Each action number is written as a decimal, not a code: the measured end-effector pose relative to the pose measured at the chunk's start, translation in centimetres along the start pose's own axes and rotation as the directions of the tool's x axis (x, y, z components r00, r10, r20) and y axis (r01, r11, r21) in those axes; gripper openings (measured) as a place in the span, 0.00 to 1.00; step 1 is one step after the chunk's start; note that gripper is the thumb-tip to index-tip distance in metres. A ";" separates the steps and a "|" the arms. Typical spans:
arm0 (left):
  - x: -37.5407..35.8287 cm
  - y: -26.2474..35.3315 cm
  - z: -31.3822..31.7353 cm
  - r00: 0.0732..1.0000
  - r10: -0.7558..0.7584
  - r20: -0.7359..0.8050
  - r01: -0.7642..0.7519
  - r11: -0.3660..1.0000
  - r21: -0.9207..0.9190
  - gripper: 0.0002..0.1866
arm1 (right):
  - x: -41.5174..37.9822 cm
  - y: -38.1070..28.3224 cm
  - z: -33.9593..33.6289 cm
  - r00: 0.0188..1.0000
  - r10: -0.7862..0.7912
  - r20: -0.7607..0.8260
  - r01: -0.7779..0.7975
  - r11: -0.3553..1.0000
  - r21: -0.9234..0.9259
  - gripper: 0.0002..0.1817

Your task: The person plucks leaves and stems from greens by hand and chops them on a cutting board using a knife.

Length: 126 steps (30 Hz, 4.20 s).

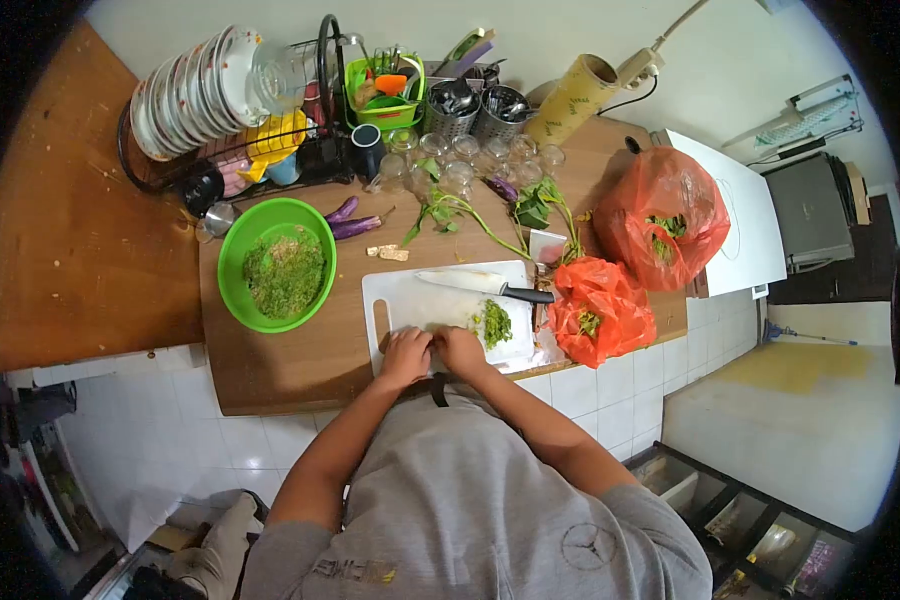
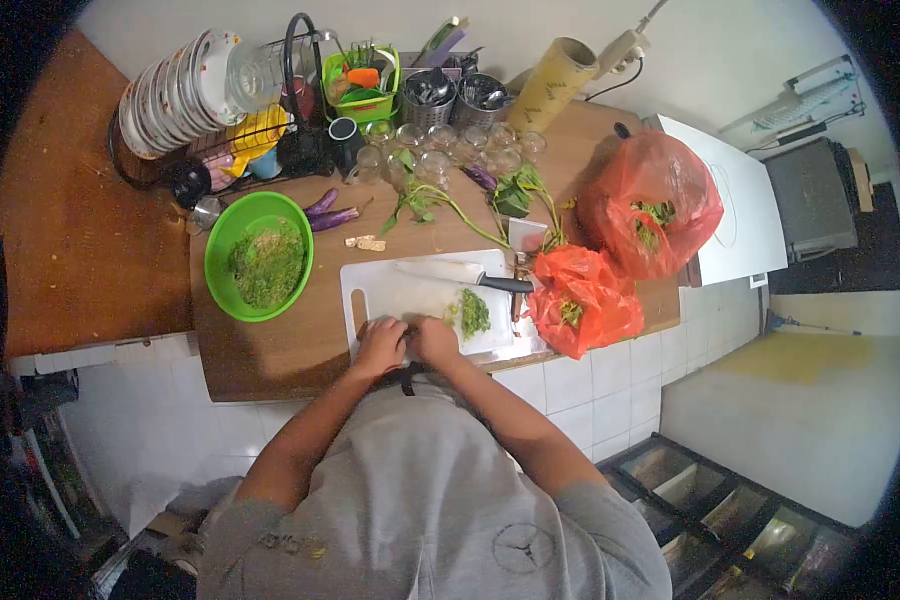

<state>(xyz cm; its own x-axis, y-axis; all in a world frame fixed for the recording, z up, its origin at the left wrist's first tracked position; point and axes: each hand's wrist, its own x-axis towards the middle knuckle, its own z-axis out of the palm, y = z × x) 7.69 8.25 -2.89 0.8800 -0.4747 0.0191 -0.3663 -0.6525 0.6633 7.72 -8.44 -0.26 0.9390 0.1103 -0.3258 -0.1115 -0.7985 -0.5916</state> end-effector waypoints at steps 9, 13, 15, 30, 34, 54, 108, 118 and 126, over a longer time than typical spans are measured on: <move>0.1 0.1 0.6 0.999 -0.012 -0.040 0.013 0.999 0.033 0.07 | -0.9 1.0 -1.0 0.899 -0.401 -0.173 0.399 0.916 -0.051 0.06; -0.1 -0.1 0.8 1.000 0.000 0.024 -0.002 0.994 0.108 0.07 | -0.6 1.6 -0.5 0.897 -0.423 -0.128 0.406 0.903 -0.139 0.06; -0.1 -0.3 1.0 0.993 0.101 0.068 -0.114 0.964 0.241 0.08 | -0.5 1.9 -0.2 0.898 -0.416 -0.139 0.391 0.903 -0.176 0.06; 0.2 0.7 0.5 0.991 0.131 -0.002 -0.127 0.959 0.253 0.06 | 2.3 0.7 -1.9 0.976 0.211 0.048 -0.209 0.977 -0.034 0.13; 0.1 0.9 0.4 0.995 0.090 -0.039 -0.082 0.982 0.168 0.06 | 1.6 2.4 -5.6 0.934 -0.046 -0.355 0.004 0.993 -0.116 0.12; 0.5 -0.6 0.2 0.998 0.059 -0.013 -0.058 0.998 0.017 0.08 | -3.9 5.8 -8.3 0.965 0.020 -0.261 -0.090 0.962 -0.259 0.15; 3.6 1.6 1.9 0.991 0.103 -0.086 -0.101 0.995 0.025 0.05 | -10.4 2.9 -2.2 0.956 0.293 -0.015 -0.285 0.941 0.184 0.28; 4.0 1.5 1.7 0.993 0.110 -0.041 -0.108 0.993 0.043 0.06 | -8.6 0.0 -2.5 0.942 0.325 0.082 -0.318 0.944 -0.084 0.26; 4.0 1.5 1.4 0.990 0.123 -0.063 -0.125 0.992 -0.026 0.05 | -7.1 0.7 -2.0 0.929 0.362 0.077 -0.354 0.930 -0.100 0.23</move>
<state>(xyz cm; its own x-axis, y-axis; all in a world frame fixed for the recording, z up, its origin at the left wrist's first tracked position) 10.26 4.53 -2.84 0.8455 -0.5130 0.1479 -0.4656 -0.5728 0.6746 1.61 -10.98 3.12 0.8071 -0.1406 -0.5734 -0.4029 -0.8410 -0.3610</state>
